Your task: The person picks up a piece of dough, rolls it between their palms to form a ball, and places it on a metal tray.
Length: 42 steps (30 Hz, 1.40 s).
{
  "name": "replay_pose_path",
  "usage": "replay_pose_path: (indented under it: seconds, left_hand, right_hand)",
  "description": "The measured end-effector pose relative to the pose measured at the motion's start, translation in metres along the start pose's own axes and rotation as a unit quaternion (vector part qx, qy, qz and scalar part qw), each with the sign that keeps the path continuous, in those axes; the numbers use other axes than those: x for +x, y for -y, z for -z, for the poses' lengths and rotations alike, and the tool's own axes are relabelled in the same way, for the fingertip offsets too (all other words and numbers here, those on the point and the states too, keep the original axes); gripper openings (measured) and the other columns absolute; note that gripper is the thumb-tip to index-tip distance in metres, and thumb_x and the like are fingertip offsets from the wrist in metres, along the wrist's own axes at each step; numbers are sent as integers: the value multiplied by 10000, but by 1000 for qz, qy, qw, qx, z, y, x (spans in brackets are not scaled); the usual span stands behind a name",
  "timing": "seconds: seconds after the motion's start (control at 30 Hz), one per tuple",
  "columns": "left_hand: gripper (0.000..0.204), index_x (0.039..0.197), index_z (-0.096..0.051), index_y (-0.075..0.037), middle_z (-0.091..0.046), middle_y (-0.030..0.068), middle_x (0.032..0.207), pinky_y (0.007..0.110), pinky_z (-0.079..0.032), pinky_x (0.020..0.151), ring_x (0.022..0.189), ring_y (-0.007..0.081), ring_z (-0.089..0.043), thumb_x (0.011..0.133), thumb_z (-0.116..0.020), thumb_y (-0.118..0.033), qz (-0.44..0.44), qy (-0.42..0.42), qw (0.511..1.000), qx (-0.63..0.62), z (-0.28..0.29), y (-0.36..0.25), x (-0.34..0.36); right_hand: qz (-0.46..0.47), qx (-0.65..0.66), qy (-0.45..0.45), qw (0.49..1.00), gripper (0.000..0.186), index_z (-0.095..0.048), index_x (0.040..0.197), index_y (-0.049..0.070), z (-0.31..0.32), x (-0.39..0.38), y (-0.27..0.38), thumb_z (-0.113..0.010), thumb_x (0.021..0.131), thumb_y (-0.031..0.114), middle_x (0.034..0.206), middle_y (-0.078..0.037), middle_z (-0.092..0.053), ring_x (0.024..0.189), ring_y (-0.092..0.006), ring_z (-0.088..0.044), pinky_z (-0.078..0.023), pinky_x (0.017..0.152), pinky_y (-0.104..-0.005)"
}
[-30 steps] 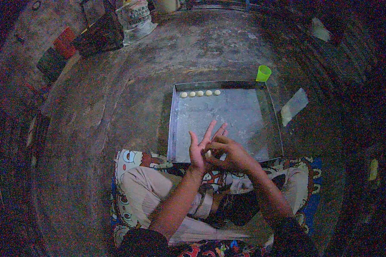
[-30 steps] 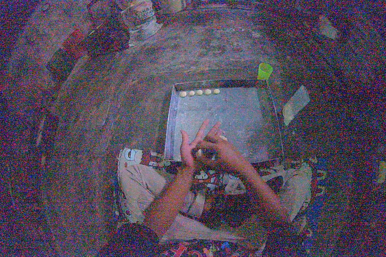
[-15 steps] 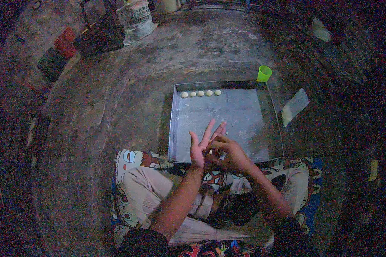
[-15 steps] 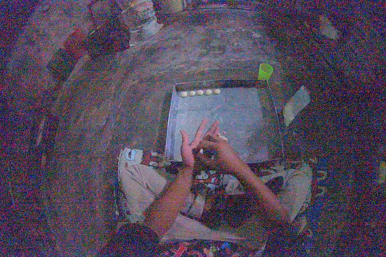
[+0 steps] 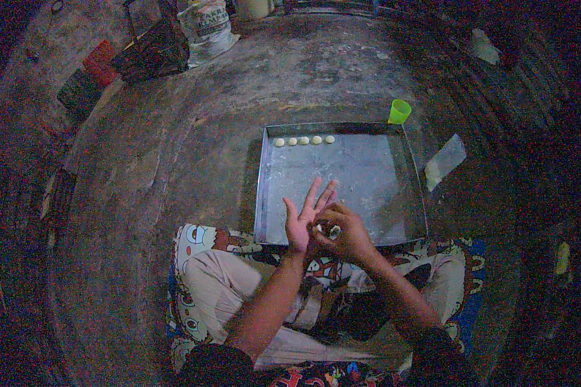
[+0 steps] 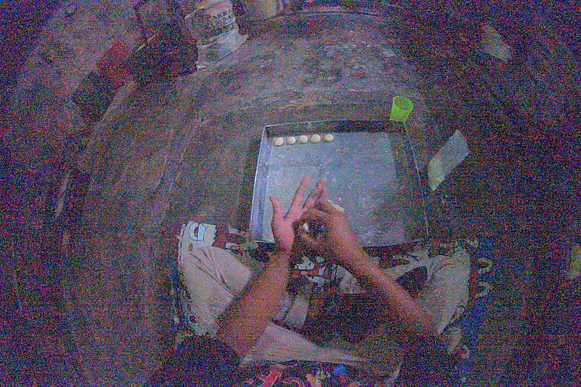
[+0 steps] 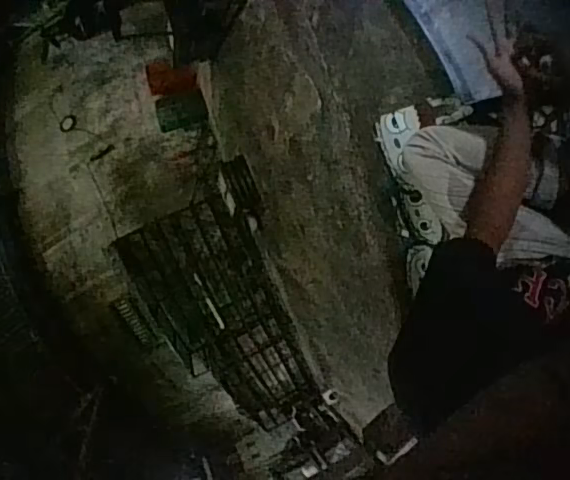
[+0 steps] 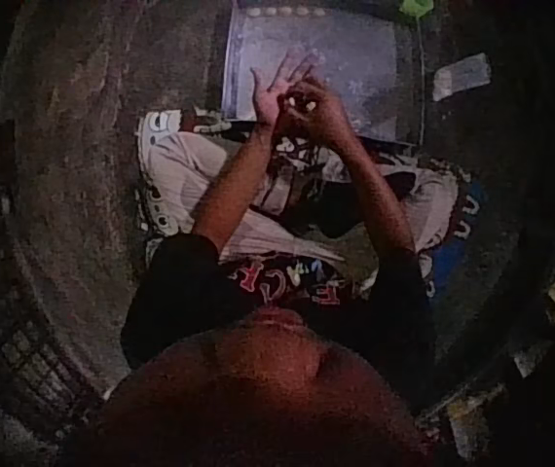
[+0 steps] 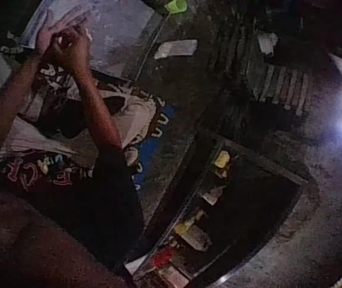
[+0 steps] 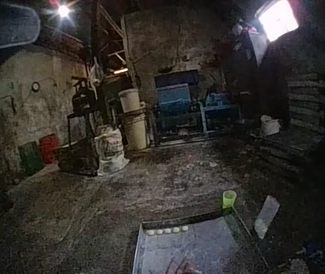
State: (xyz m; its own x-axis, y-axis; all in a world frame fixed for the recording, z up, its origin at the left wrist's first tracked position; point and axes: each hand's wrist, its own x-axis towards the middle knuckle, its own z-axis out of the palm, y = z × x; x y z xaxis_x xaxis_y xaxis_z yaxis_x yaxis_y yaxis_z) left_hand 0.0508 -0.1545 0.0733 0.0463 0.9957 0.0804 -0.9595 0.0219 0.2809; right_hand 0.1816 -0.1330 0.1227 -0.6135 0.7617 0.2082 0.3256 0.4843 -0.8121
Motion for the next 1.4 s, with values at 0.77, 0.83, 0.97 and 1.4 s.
replay_pose_path:
  seconds: [0.77,0.83,0.97,1.4]
  left_hand:
    - [927,1541,-118,-99,-214,188,1569,460,-255,1149,1419,324,-266,895,-223,-756,13,12,1000,-24,4,-1,1]
    - [928,1541,-123,-98,-217,181,1570,459,-252,1149,1419,319,-268,895,-211,-758,13,12,1000,-17,5,-2,1]
    - [923,1540,-137,-99,-223,168,1572,456,-250,1149,1417,311,-275,896,-198,-758,9,4,1000,4,10,0,1]
    - [919,1540,-127,-94,-221,171,1571,461,-241,1153,1406,332,-290,902,-216,-749,15,6,999,-28,4,10,6]
  right_hand:
    - [-135,139,28,981,216,-668,1005,25,6,3,-4,-716,845,162,987,-94,-678,924,-195,-646,-512,836,-342]
    - [-145,136,37,979,232,-666,996,22,6,4,-3,-733,833,173,973,-87,-676,911,-187,-645,-511,827,-337]
    - [-140,83,30,986,248,-672,969,20,-2,3,-7,-757,816,195,936,-83,-671,894,-186,-646,-511,810,-331]
    - [-87,23,42,995,213,-672,947,7,11,2,-11,-723,855,193,921,-89,-679,827,-169,-646,-518,755,-326]
